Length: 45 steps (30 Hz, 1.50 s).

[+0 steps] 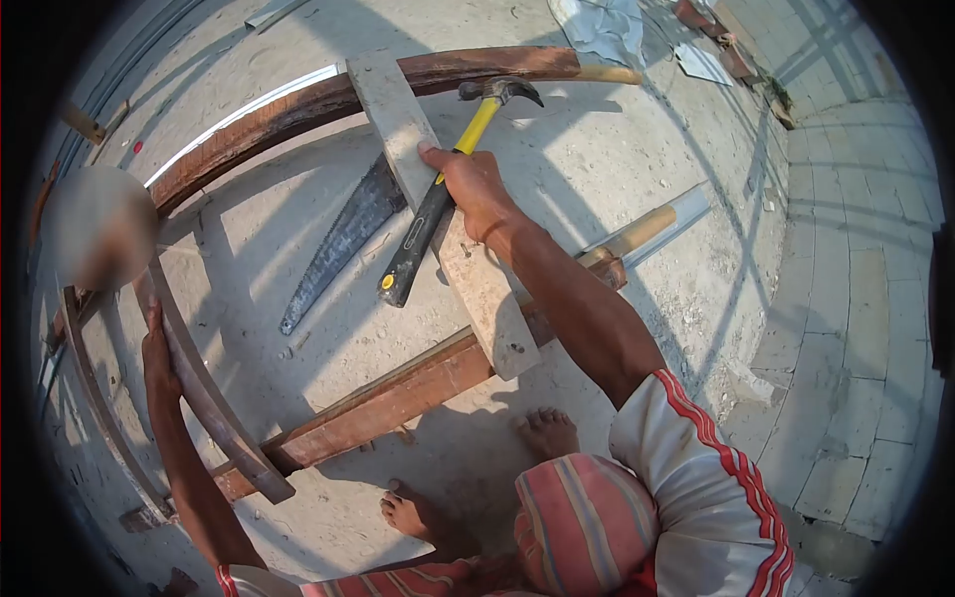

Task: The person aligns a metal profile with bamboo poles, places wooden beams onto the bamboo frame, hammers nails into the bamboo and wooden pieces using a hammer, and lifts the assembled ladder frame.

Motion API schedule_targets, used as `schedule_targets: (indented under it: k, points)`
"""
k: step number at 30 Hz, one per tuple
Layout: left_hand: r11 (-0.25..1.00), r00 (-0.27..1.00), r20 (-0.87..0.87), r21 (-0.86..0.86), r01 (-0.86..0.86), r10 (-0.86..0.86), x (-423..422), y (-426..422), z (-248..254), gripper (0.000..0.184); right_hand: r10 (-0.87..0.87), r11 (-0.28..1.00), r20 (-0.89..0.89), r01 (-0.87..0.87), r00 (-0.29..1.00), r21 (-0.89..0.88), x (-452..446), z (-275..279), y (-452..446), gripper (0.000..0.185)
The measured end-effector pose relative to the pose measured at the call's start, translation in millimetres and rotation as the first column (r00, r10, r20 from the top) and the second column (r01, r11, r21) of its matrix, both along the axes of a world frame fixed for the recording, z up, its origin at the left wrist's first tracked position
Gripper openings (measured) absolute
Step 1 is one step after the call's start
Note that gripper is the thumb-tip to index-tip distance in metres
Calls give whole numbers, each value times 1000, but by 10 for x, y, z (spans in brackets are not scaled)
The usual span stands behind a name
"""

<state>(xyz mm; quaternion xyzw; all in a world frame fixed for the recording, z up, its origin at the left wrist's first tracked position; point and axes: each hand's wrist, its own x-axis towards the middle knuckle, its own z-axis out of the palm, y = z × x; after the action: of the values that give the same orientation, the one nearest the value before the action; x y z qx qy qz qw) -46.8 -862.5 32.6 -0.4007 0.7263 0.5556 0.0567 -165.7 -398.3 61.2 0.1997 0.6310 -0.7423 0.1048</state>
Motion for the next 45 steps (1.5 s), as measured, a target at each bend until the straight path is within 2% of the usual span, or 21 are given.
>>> schedule_targets:
  k: [4, 6, 8, 10, 12, 14, 16, 19, 20, 21, 22, 24, 28, 30, 33, 34, 35, 38, 42, 44, 45]
  points:
    - [999, 998, -61, 33, -15, 17, 56, 73, 84, 100, 66, 998, -62, -66, 996, -4, -163, 75, 21, 43]
    - [998, 991, -134, -66, -5, -4, 88, 118, 131, 104, 89, 995, -60, -91, 994, -39, -265, 122, 12, 46]
    - [996, 992, -127, -85, -9, -2, 88, 130, 116, 104, 112, 991, -83, -106, 990, 78, -404, 121, -45, 51]
    - [1000, 999, -46, -19, -17, 16, 83, 56, 73, 103, 130, 991, -17, -129, 991, 35, -524, 70, -47, 53]
    - [999, 998, -53, 14, -41, 41, 102, -25, -76, 99, 164, 984, 32, -162, 986, -75, -508, 53, -99, 54]
    - [994, 998, -20, 97, -50, 52, 144, 52, -94, 94, 144, 989, 87, -142, 986, -27, -508, -51, -107, 51]
    - [997, 995, -81, 58, -60, 64, 204, 249, -79, 91, 150, 988, 75, -147, 986, -35, -479, -210, -61, 47]
    - [989, 997, -23, 124, -77, 80, 292, 262, -187, 87, 143, 990, 120, -142, 982, -19, -366, -389, 31, 44]
    - [982, 997, -33, 174, -69, 76, 330, 311, -201, 85, 167, 986, 122, -166, 978, -11, -331, -436, 72, 44]
    - [973, 997, -43, 223, -57, 69, 352, 356, -209, 83, 186, 983, 140, -183, 972, -32, -287, -466, 122, 36]
    - [974, 995, -51, 217, -69, 82, 351, 393, -215, 83, 200, 980, 132, -197, 971, -37, -262, -496, 172, 36]
    - [970, 994, -32, 223, -94, 104, 424, 441, -225, 78, 138, 990, 180, -143, 974, 15, -195, -575, 230, 34]
    - [964, 995, -17, 251, -87, 95, 552, 551, -199, 77, 155, 987, 220, -159, 963, -3, -82, -510, 279, 31]
    - [961, 997, -9, 269, -70, 75, 575, 588, -213, 77, 142, 986, 188, -155, 972, 55, -31, -448, 316, 36]
    - [973, 985, 24, 157, -171, 169, 547, 508, -210, 77, 211, 977, 198, -215, 957, 2, -189, -235, 178, 38]
    - [967, 990, 17, 210, -143, 143, 551, 466, -164, 77, 258, 966, 210, -252, 943, -57, -265, -199, 166, 42]
    - [958, 993, -24, 265, -107, 118, 478, 414, -159, 77, 271, 962, 183, -269, 945, -35, -409, -279, 155, 46]
    - [954, 987, -38, 263, -141, 156, 368, 245, -209, 78, 236, 971, 149, -240, 960, 12, -619, -205, -126, 47]
    - [952, 979, -48, 246, -183, 200, 378, 158, -379, 73, 278, 960, 165, -281, 946, -6, -795, -574, -194, 45]
    - [949, 975, -49, 245, -200, 218, 406, 157, -440, 75, 271, 958, 223, -239, 936, -160, -729, -626, -162, 38]
    - [951, 976, -49, 240, -197, 214, 407, 178, -461, 77, 268, 958, 249, -229, 931, -171, -719, -614, -122, 38]
